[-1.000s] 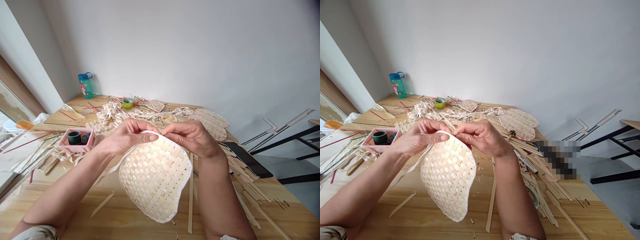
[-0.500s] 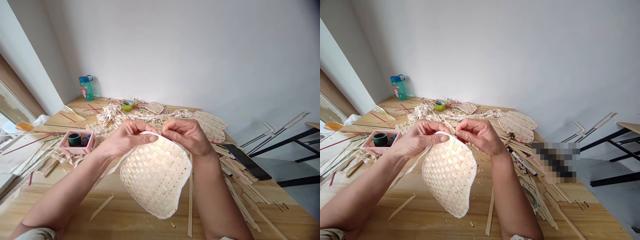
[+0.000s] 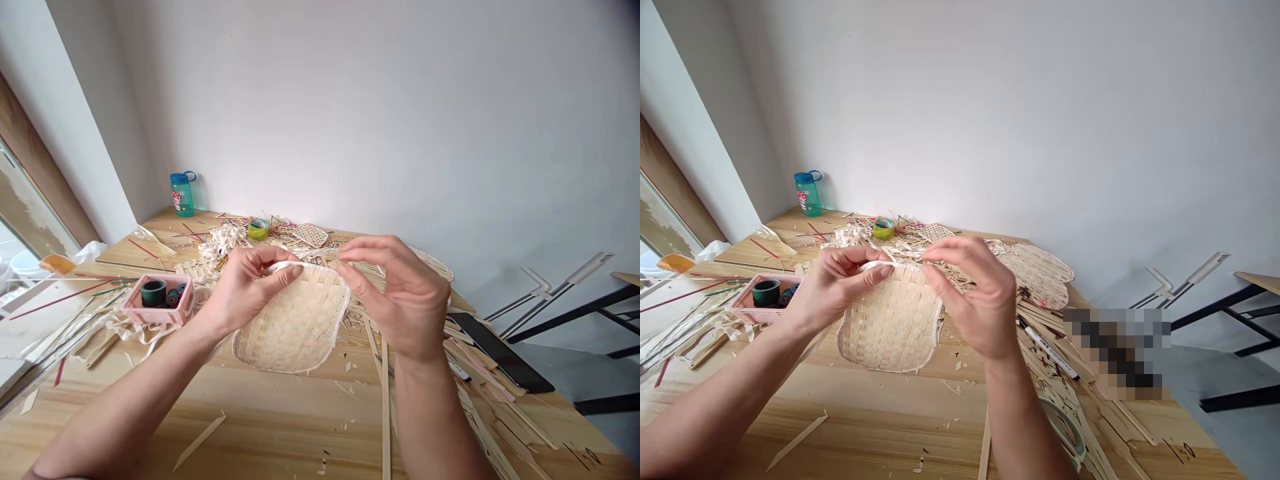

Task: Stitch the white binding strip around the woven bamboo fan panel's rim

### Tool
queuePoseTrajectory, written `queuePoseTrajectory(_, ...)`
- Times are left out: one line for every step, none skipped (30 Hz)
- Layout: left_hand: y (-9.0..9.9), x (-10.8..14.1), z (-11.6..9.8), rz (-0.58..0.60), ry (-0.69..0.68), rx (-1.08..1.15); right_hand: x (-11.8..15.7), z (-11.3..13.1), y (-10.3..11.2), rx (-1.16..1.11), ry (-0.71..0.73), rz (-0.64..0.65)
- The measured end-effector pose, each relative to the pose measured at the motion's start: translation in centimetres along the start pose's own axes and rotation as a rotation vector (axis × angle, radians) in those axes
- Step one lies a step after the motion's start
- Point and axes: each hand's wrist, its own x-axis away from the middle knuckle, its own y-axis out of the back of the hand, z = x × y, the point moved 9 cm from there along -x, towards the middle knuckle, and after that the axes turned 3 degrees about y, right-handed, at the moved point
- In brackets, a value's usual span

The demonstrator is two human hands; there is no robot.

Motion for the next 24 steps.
queuePoseTrajectory(0.0,0.2,-0.4,-0.017,-0.037,-0.021,0.0,1.4,-0.5,0.083,0.083,0.028)
queuePoseTrajectory(-0.1,0.3,-0.7,-0.031,-0.071,-0.036,0.0,2.5,-1.1,0.158,0.157,0.051)
queuePoseTrajectory(-0.2,0.5,-1.0,-0.043,-0.1,-0.047,0.1,3.5,-1.7,0.225,0.218,0.063)
queuePoseTrajectory(-0.3,0.7,-1.2,-0.052,-0.123,-0.057,0.2,4.2,-2.1,0.277,0.269,0.062)
queuePoseTrajectory(-0.4,0.8,-1.3,-0.054,-0.138,-0.065,0.2,4.6,-2.3,0.314,0.308,0.05)
queuePoseTrajectory(-0.5,1.0,-1.4,-0.053,-0.146,-0.074,0.3,4.9,-2.4,0.342,0.336,0.031)
queuePoseTrajectory(-0.6,1.1,-1.5,-0.053,-0.15,-0.078,0.3,5.0,-2.5,0.363,0.358,0.015)
queuePoseTrajectory(-0.7,1.2,-1.5,-0.056,-0.152,-0.082,0.4,5.1,-2.5,0.376,0.376,0.008)
queuePoseTrajectory(-0.7,1.3,-1.6,-0.061,-0.155,-0.084,0.6,5.2,-2.5,0.383,0.393,0.006)
queuePoseTrajectory(-0.7,1.4,-1.7,-0.067,-0.158,-0.085,0.7,5.5,-2.5,0.389,0.413,0.012)
queuePoseTrajectory(-0.7,1.4,-1.7,-0.074,-0.16,-0.088,1.0,6.1,-2.5,0.395,0.44,0.019)
queuePoseTrajectory(-0.7,1.5,-1.8,-0.082,-0.161,-0.094,1.3,6.7,-2.5,0.403,0.463,0.03)
queuePoseTrajectory(-0.7,1.5,-1.8,-0.092,-0.159,-0.102,1.7,7.4,-2.4,0.409,0.479,0.044)
queuePoseTrajectory(-0.6,1.5,-1.8,-0.105,-0.152,-0.111,2.0,8.3,-2.2,0.408,0.5,0.047)
queuePoseTrajectory(-0.4,1.5,-1.7,-0.119,-0.144,-0.12,2.3,9.0,-2.0,0.398,0.504,0.051)
queuePoseTrajectory(-0.3,1.5,-1.6,-0.133,-0.137,-0.127,2.6,9.7,-1.7,0.375,0.508,0.053)
queuePoseTrajectory(-0.2,1.5,-1.6,-0.143,-0.135,-0.131,2.7,10.1,-1.3,0.34,0.502,0.054)
queuePoseTrajectory(-0.1,1.4,-1.7,-0.15,-0.138,-0.134,2.6,9.9,-1.2,0.294,0.459,0.079)
queuePoseTrajectory(0.0,1.4,-1.7,-0.153,-0.144,-0.138,2.4,9.2,-1.1,0.226,0.385,0.085)
queuePoseTrajectory(0.0,1.4,-1.9,-0.157,-0.153,-0.146,2.1,8.1,-0.8,0.135,0.282,0.074)
queuePoseTrajectory(0.0,1.4,-2.0,-0.164,-0.164,-0.157,1.8,6.8,-0.5,0.022,0.174,0.032)
queuePoseTrajectory(0.0,1.5,-2.2,-0.172,-0.174,-0.171,1.6,5.5,-0.1,-0.098,0.076,-0.032)
queuePoseTrajectory(0.0,1.5,-2.3,-0.18,-0.183,-0.185,1.5,4.5,0.1,-0.213,0.003,-0.096)
queuePoseTrajectory(0.1,1.6,-2.4,-0.185,-0.191,-0.198,1.5,3.7,0.1,-0.314,-0.051,-0.139)
